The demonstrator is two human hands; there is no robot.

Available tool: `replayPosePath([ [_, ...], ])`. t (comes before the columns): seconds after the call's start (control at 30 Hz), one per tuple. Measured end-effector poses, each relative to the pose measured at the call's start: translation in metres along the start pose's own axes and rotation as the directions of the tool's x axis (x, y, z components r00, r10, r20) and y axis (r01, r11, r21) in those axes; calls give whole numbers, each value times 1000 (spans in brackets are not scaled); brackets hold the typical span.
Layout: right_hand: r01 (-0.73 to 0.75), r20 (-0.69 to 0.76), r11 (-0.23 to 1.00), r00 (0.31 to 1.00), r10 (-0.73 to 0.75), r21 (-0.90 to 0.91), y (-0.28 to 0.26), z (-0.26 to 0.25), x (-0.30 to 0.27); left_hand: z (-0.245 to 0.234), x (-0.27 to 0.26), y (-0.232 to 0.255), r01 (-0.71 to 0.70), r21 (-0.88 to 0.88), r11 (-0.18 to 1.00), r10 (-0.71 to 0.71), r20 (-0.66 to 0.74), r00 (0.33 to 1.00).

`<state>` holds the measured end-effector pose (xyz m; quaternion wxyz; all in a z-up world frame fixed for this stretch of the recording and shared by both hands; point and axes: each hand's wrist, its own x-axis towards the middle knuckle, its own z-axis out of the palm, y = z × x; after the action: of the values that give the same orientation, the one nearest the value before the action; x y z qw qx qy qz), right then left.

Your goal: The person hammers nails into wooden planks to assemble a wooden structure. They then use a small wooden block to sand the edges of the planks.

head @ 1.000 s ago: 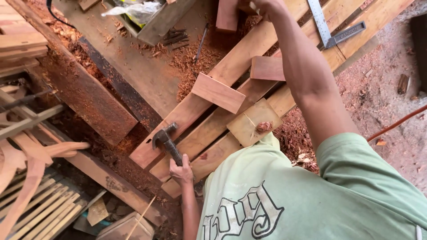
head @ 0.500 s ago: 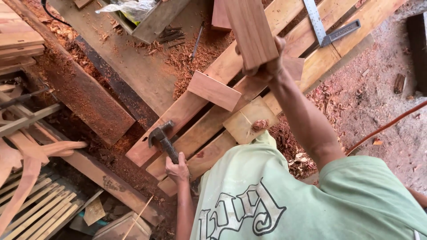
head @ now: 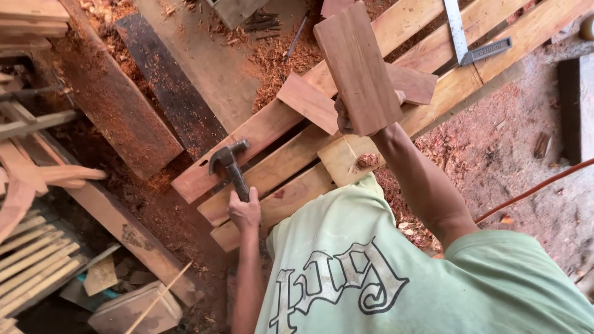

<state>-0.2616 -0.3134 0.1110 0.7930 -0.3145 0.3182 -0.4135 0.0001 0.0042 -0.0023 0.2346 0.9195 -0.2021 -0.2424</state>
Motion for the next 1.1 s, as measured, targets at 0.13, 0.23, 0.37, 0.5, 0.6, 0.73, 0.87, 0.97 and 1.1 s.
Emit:
replayPosePath([
  [0.13, -20, 103, 988, 994, 36, -154, 3, 9, -11, -12, -6, 2, 28, 262, 965, -76, 177, 981],
  [0.23, -65, 206, 962, 971, 123, -267, 12, 17, -30, -64, -43, 67, -355, 140, 924, 367, -69, 928],
  [0.37, -114, 317, 925, 919, 237, -362, 35, 31, -40, -60, -55, 127, -421, -448, 789, 435, -77, 897],
  [0.5, -70, 418, 895, 866, 274, -441, 57, 51, -39, -52, -60, 176, -186, -761, 621, 520, 222, 825],
  [0.6, -22, 468, 883, 842, 270, -470, 54, 45, -30, -45, -38, 161, -387, -711, 587, 588, 47, 807],
  [0.73, 63, 507, 864, 829, 234, -500, 51, 34, -10, -50, 2, 145, -460, -668, 585, 571, -64, 818],
  [0.87, 51, 597, 762, 656, 462, -646, 19, 87, 33, -73, 55, 147, -634, -452, 628, 701, -25, 713],
  [0.97, 170, 370, 467, 849, 377, -868, 17, 96, 56, -55, 111, 142, -730, -349, 587, 745, -119, 656],
  [1.1, -229, -14, 629, 945, 327, -743, 9, 83, 62, -9, 175, 143, -748, -124, 652, 715, -227, 662],
])
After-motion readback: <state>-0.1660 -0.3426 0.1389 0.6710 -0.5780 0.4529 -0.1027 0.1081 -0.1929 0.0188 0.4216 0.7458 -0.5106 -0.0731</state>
